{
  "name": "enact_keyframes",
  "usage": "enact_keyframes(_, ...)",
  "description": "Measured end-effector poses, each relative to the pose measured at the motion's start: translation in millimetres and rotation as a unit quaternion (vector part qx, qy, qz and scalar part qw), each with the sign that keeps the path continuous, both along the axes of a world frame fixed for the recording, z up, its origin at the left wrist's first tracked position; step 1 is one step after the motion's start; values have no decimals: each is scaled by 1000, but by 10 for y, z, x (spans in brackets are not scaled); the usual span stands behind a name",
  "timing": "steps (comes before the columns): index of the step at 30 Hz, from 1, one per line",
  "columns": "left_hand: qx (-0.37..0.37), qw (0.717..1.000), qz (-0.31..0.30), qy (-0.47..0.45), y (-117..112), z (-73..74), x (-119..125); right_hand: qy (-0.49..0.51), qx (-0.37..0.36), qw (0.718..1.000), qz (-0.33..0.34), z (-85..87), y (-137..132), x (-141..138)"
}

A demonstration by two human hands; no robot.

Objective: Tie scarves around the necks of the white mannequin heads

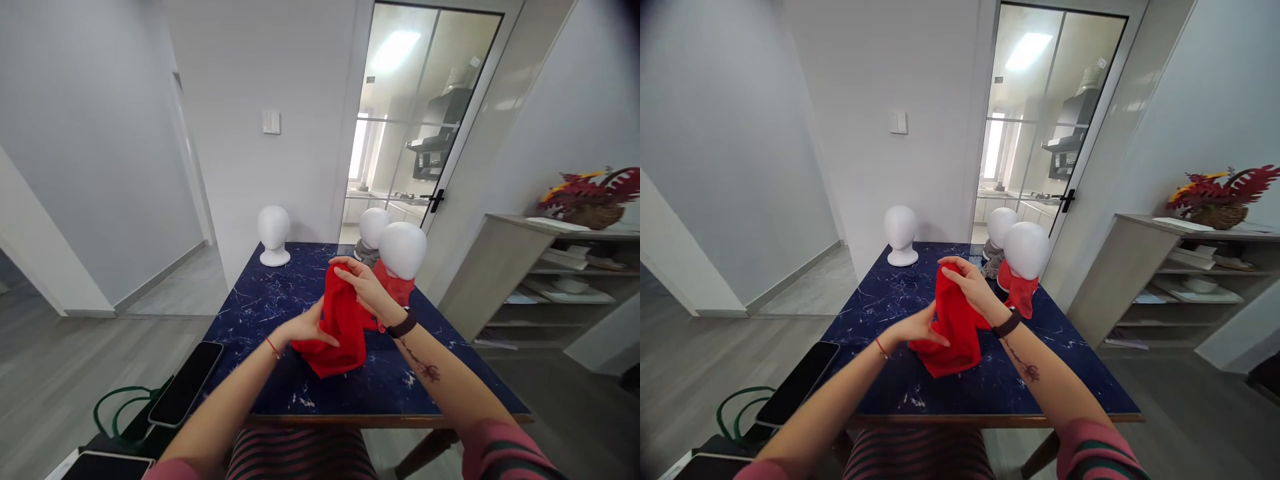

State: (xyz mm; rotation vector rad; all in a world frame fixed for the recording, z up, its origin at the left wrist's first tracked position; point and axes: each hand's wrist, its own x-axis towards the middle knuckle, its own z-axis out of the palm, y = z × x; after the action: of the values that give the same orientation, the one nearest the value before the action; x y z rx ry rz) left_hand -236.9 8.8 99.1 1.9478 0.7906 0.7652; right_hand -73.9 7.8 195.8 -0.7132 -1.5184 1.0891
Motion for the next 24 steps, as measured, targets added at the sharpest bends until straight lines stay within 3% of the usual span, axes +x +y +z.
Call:
enact_keyframes(2,-61,996,-2,-67,-176,-189,330,17,9,1000,1,90,-34,-83)
enact_keyframes(4,-103,983,44,-145,-314,-337,583,25,15,999,-22,151,-61,-61)
enact_keyframes(6,-175,937,124,-275,-419,-427,688,13,20,998,-65,118,-97,45)
enact_keyframes(9,-212,856,204,-426,-575,-458,558,-62,5,993,-104,-228,-230,201)
enact_keyframes(11,-223,838,233,-440,-699,-454,383,-113,-43,991,-60,-649,-394,184)
enact_keyframes(13,-222,849,273,-395,-826,-451,232,-114,-121,984,66,-1121,-592,49)
enact_keyframes(14,-205,868,286,-351,-884,-448,172,-115,-160,972,129,-1332,-682,-44)
enact_keyframes(15,-189,887,289,-307,-938,-443,119,-110,-190,962,163,-1504,-754,-139)
enact_keyframes(17,-140,927,268,-223,-1031,-432,2,-78,-213,959,169,-1693,-806,-288)
enact_keyframes(20,-51,963,235,-123,-1161,-469,-270,-50,-195,972,121,-1616,-569,-360)
enact_keyframes(22,-22,957,274,-96,-1267,-575,-493,-64,-144,986,60,-1429,-191,-368)
enact_keyframes(24,-51,947,300,-98,-1410,-741,-685,-94,-60,992,-54,-1219,327,-408)
